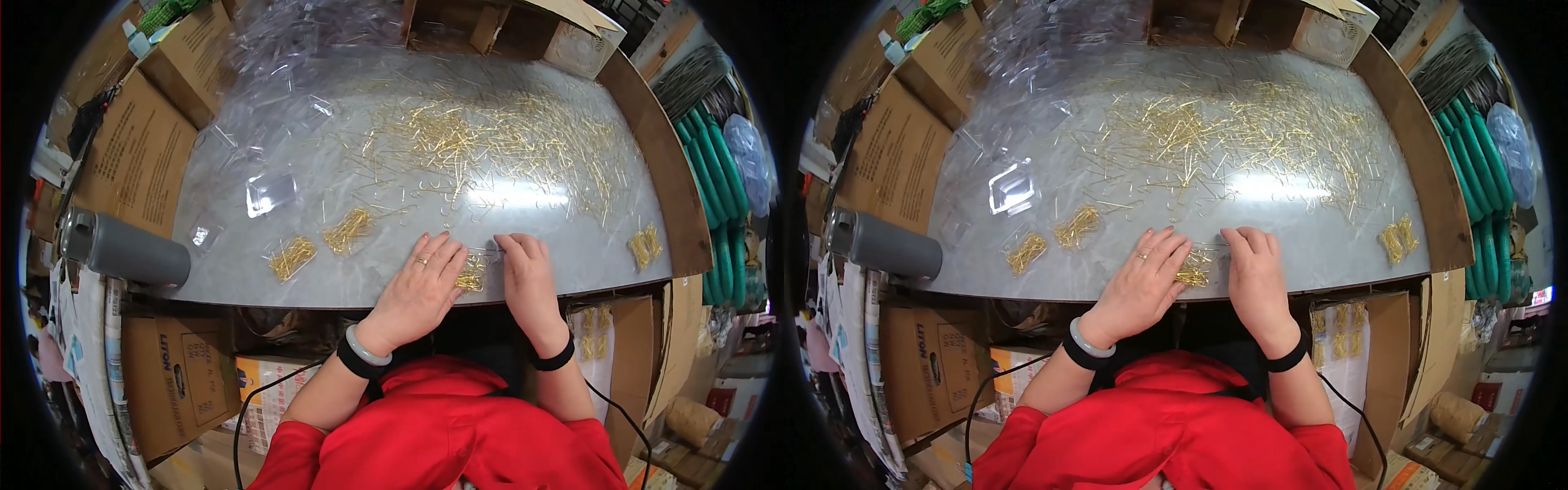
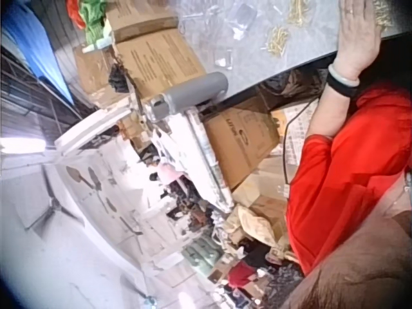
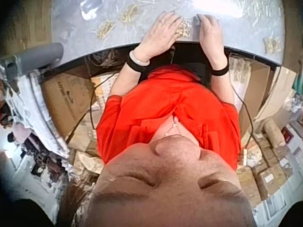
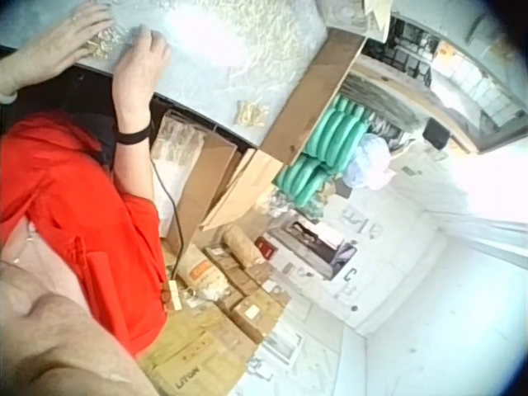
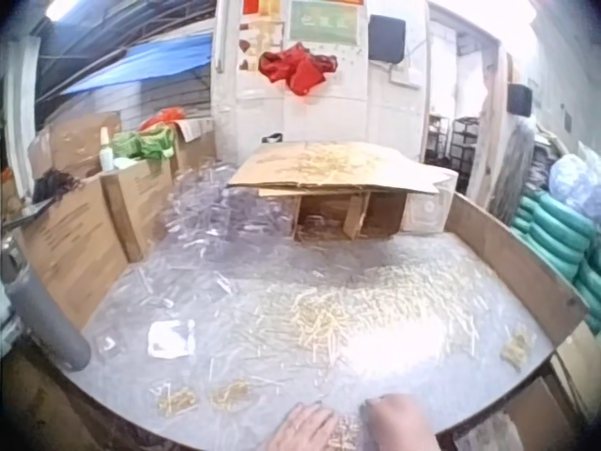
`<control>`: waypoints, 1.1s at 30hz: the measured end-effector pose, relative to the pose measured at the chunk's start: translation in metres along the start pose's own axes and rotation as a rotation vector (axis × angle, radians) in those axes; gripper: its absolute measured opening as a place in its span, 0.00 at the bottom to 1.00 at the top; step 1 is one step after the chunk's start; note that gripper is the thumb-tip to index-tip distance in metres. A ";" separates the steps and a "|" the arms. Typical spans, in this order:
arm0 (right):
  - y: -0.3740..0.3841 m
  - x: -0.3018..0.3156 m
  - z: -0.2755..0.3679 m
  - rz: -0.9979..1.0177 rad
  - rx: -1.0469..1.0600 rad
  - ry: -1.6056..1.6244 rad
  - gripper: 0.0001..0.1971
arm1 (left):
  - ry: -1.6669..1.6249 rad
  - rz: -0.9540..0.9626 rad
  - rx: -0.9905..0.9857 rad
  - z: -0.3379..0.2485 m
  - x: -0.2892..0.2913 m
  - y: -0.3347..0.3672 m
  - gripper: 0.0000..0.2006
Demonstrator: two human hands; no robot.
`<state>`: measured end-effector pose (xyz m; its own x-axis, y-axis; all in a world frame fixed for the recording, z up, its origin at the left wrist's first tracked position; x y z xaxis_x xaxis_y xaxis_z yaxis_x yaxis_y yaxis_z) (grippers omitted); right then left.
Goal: Sort and bag small metal pins on a work table.
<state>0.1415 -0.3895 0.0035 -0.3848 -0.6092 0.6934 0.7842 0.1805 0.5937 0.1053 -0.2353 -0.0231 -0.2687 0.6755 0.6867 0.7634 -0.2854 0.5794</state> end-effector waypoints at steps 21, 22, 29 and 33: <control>-0.036 -0.027 0.004 -0.130 -0.548 0.926 0.28 | -0.030 0.001 0.031 -0.001 -0.003 0.003 0.29; -0.037 -0.022 -0.002 -0.146 -0.531 0.880 0.29 | -0.030 0.001 0.037 -0.002 -0.002 0.003 0.29; -0.043 -0.039 0.013 -0.017 -0.521 0.899 0.30 | 0.051 -0.017 -0.012 -0.004 -0.005 0.003 0.30; -0.033 -0.034 0.000 -0.108 -0.580 1.049 0.27 | 0.026 -0.028 0.025 -0.005 -0.003 0.004 0.35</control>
<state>0.1288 -0.3742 -0.0396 -0.0898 -0.9799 -0.1784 0.9782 -0.1205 0.1692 0.1065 -0.2416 -0.0203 -0.3053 0.6647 0.6819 0.7700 -0.2491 0.5875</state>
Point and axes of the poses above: each hand's wrist, its own y-axis towards the middle knuckle, its own x-axis out of the back of the hand, z = x × y, the point moved 7 cm from there along y, towards the middle knuckle, and after that the axes turned 15 degrees about -z, right-handed, at the moved point
